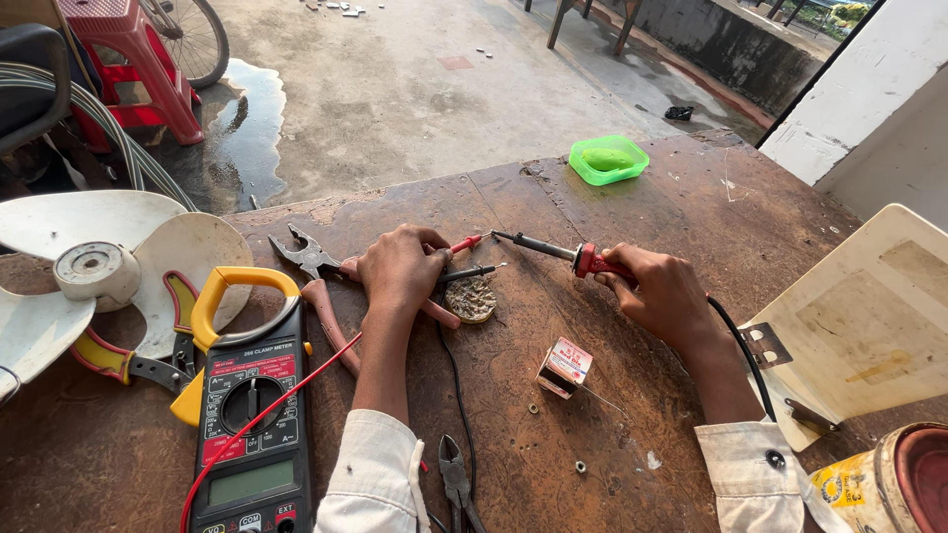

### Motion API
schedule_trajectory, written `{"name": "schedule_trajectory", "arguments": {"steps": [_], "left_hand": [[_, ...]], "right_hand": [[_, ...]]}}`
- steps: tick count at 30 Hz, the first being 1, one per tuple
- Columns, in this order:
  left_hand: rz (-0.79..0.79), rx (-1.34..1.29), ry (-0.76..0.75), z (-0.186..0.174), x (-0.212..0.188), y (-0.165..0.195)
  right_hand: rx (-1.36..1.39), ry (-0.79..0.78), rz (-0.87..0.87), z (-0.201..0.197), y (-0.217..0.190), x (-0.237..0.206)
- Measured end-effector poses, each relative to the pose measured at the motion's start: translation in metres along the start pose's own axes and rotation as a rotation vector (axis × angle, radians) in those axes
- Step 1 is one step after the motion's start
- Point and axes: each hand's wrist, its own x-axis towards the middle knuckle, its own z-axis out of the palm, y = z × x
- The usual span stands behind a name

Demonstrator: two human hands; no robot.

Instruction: The person holds a soldering iron in one hand and a solder wire spool in the other, melting solder onto the iron tip and onto wire ends on the bench, occasionally using a multimeter probe near the work. They repeatedly apply solder and touch the hot tip to the wires, working over a sponge-like pad.

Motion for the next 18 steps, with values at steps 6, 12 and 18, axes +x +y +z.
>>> {"name": "schedule_trajectory", "arguments": {"steps": [6,12,18], "left_hand": [[0.014,0.008,0.011,-0.0007,-0.0009,-0.0006],[0.005,0.004,0.007,-0.0006,0.0006,-0.0004],[-0.018,0.01,-0.019,-0.0011,0.0015,0.0007]], "right_hand": [[0.006,0.005,-0.002,-0.0009,-0.0019,-0.0003],[0.017,-0.001,0.008,-0.0007,-0.0042,0.0009],[0.026,0.013,-0.006,-0.0001,-0.0043,0.0011]]}}
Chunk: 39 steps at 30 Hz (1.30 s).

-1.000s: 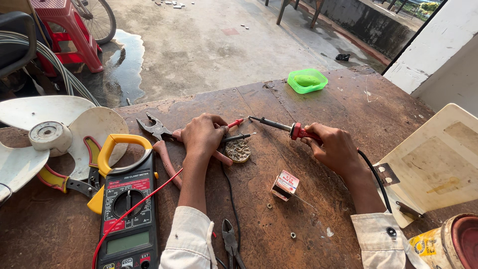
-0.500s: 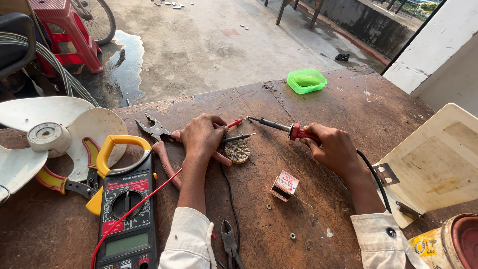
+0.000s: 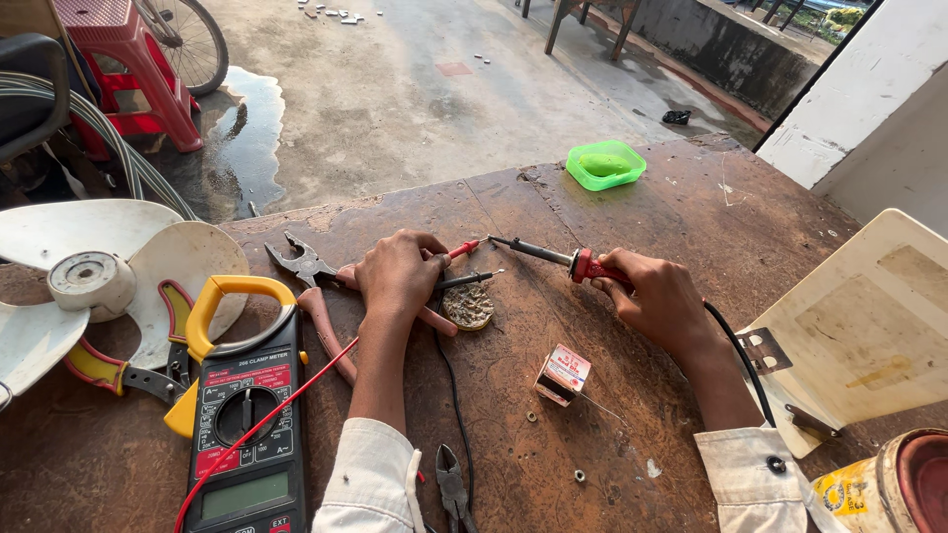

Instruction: The person holds a soldering iron in one hand and a solder wire spool in the other, melting solder onto the iron tip and onto wire ends on the bench, occasionally using a multimeter probe near the work. They repeatedly apply solder and touch the hot tip to the wires, working over a sponge-like pad.

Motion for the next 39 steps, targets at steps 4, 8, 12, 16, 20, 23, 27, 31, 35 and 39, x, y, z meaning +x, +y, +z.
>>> {"name": "schedule_trajectory", "arguments": {"steps": [4,8,12,16,20,23,27,31,35,39], "left_hand": [[0.005,0.002,0.003,-0.001,0.0005,-0.0001],[0.015,-0.003,0.01,-0.0021,0.0003,0.0003],[-0.002,-0.01,0.003,-0.0022,0.0002,0.0016],[-0.005,-0.005,-0.001,-0.0023,0.0004,0.0023],[-0.018,-0.012,-0.008,-0.0026,0.0006,0.0025],[-0.01,-0.014,-0.002,-0.0033,0.0002,0.002],[-0.01,-0.024,-0.013,-0.0038,0.0006,0.0027],[-0.005,-0.029,-0.01,-0.0038,0.002,0.003],[0.006,-0.029,-0.009,-0.0032,0.0036,0.0033],[0.0,-0.023,-0.015,-0.003,0.0041,0.0028]], "right_hand": [[-0.015,-0.019,0.038,0.0004,0.0005,-0.0002],[-0.026,-0.01,0.042,0.0011,0.001,-0.0005],[-0.02,0.018,0.003,0.002,0.0013,0.0006],[-0.008,0.0,0.039,0.0016,-0.0002,0.0002],[0.019,-0.004,0.058,0.0003,-0.0006,-0.0002],[0.016,-0.007,0.046,0.0004,0.0002,-0.0001],[0.022,-0.004,0.033,0.0018,0.0006,0.0001],[-0.01,-0.025,0.088,0.0017,0.0014,-0.0015],[-0.003,-0.013,0.055,0.0023,0.0033,-0.0005],[0.006,-0.019,0.049,0.0035,0.0042,0.0]]}}
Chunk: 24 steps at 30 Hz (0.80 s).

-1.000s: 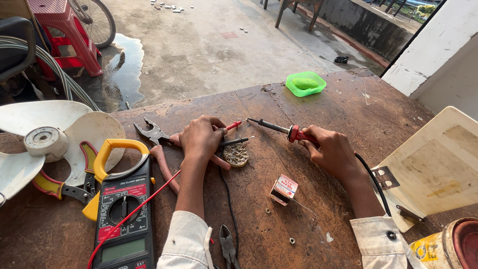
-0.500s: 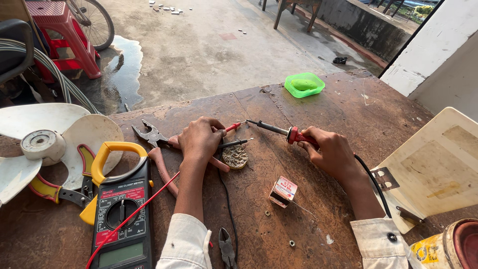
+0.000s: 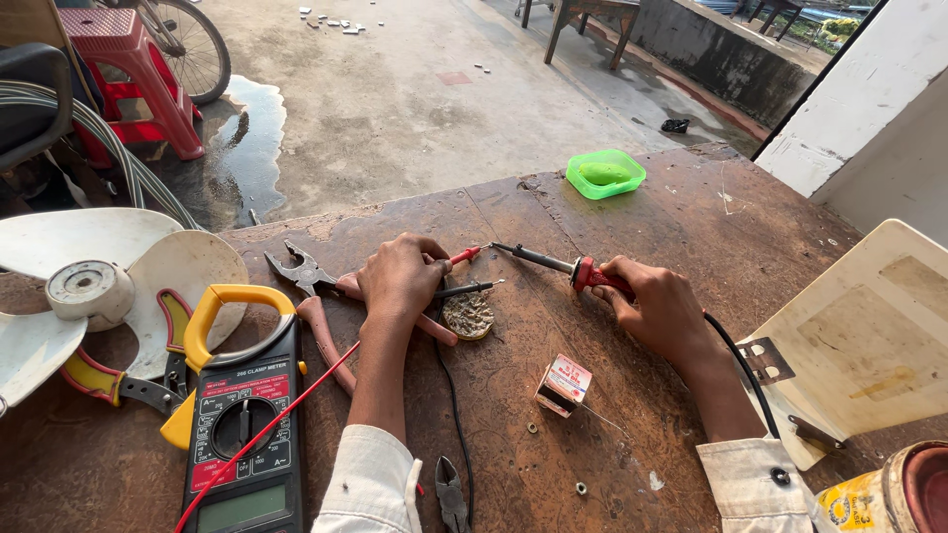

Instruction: The person holds a soldering iron in one hand and a solder wire spool in the other, melting solder onto the iron tip and onto wire ends on the bench, occasionally using a multimeter probe near the work. They repeatedly apply solder and touch the hot tip to the wires, working over a sponge-like pad.

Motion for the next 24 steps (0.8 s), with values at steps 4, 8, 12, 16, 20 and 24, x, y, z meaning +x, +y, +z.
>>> {"name": "schedule_trajectory", "arguments": {"steps": [4,8,12,16,20,24], "left_hand": [[0.005,-0.006,0.003,0.001,0.0003,0.0009],[0.003,-0.012,0.006,0.001,0.0002,0.0006],[0.006,-0.009,0.004,0.0008,0.0002,0.0011],[-0.001,-0.019,-0.003,0.0001,0.0,0.0012],[-0.006,-0.029,-0.007,-0.0002,0.0002,0.0018],[-0.012,-0.024,-0.014,-0.0006,-0.0008,0.0013]], "right_hand": [[0.033,0.004,0.014,-0.0002,-0.0009,0.0003],[0.025,-0.002,0.027,-0.0016,-0.002,-0.0002],[0.021,0.023,0.01,-0.0001,-0.0027,-0.0004],[-0.004,-0.012,0.035,0.0009,-0.0027,0.0014],[0.019,0.005,0.029,-0.0005,-0.0055,0.001],[0.063,0.024,0.022,-0.0032,-0.0083,0.0003]]}}
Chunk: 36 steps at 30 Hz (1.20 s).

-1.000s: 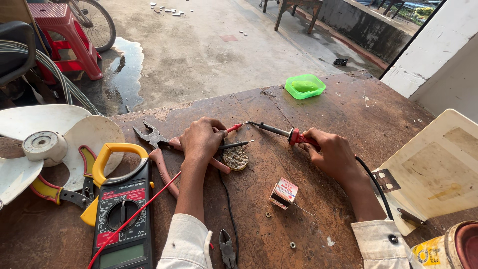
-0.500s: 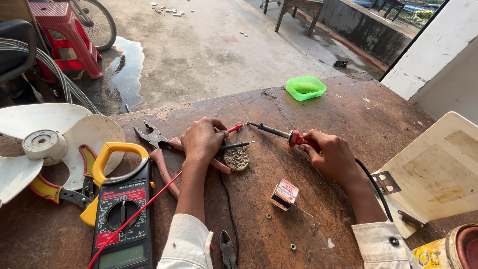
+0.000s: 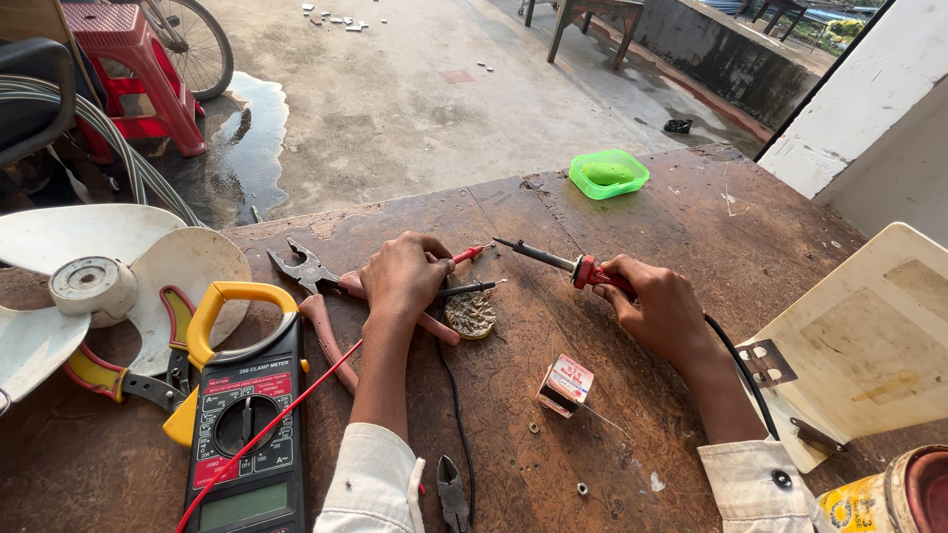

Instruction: The person holds a soldering iron in one hand and a solder wire spool in the other, melting solder onto the iron tip and onto wire ends on the bench, occasionally using a multimeter probe near the work. They repeatedly apply solder and touch the hot tip to the wires, working over a sponge-like pad.

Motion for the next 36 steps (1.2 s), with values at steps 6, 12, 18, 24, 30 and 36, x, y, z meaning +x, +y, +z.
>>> {"name": "schedule_trajectory", "arguments": {"steps": [6,12,18,24,30,36], "left_hand": [[0.0,-0.003,0.01,0.0005,0.0006,-0.0002],[-0.01,0.008,0.007,0.0006,0.0011,-0.0009],[-0.016,0.015,0.004,0.0001,0.0018,-0.0017],[-0.02,0.003,0.001,0.0008,0.002,-0.0017],[-0.019,0.004,0.008,0.0008,0.0026,-0.0021],[-0.014,0.014,0.001,-0.0002,0.0023,-0.0012]], "right_hand": [[-0.036,-0.013,-0.014,0.0006,0.0016,0.0007],[-0.03,-0.024,0.003,0.0008,0.0015,0.0006],[-0.02,-0.026,-0.01,-0.0023,-0.0002,0.0008],[-0.012,-0.03,-0.015,-0.0048,0.0027,0.0009],[-0.04,-0.053,0.029,-0.0071,0.0068,-0.0012],[-0.054,-0.051,-0.015,-0.0033,0.0086,0.0005]]}}
